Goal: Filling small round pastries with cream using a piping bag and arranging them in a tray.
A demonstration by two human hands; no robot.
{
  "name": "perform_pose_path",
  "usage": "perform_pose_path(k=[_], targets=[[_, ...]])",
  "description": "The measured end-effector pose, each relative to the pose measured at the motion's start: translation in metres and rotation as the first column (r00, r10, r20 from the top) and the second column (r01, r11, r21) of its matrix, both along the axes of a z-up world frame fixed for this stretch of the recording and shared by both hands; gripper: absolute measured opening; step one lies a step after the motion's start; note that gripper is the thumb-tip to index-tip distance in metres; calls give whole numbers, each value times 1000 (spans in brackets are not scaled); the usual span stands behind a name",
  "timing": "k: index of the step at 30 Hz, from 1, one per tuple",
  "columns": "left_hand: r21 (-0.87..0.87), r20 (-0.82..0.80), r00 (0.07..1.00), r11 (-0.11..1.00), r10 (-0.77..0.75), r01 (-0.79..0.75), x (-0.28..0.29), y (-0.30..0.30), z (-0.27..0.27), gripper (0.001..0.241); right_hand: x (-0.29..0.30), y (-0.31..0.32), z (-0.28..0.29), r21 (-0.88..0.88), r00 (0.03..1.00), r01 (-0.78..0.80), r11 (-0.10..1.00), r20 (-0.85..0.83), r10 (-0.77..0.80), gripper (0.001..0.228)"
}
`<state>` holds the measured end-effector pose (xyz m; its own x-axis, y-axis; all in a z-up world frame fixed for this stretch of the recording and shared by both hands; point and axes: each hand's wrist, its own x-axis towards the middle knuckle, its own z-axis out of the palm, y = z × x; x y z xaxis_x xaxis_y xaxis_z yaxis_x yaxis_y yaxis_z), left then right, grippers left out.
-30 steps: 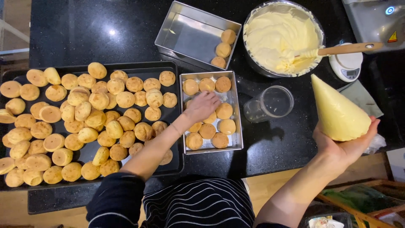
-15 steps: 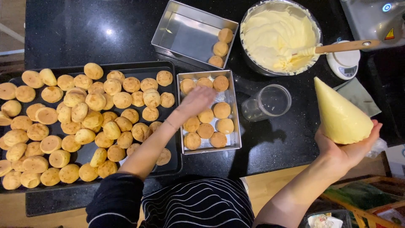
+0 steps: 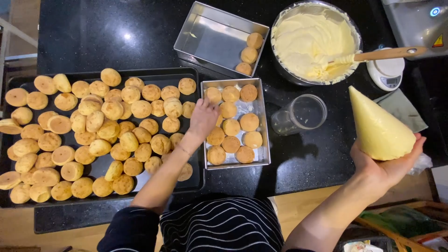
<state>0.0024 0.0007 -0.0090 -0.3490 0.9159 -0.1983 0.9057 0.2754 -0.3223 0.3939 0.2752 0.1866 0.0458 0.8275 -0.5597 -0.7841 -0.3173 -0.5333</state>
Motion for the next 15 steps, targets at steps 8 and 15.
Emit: perform_pose_path(k=[8, 15], targets=[[92, 93, 996, 996, -9, 1, -3, 5, 2, 47, 5, 2, -1, 1, 998, 15, 1000, 60, -15, 33], [132, 122, 991, 989, 51, -67, 3, 6, -11, 54, 7, 4, -4, -8, 997, -10, 1000, 77, 11, 28]])
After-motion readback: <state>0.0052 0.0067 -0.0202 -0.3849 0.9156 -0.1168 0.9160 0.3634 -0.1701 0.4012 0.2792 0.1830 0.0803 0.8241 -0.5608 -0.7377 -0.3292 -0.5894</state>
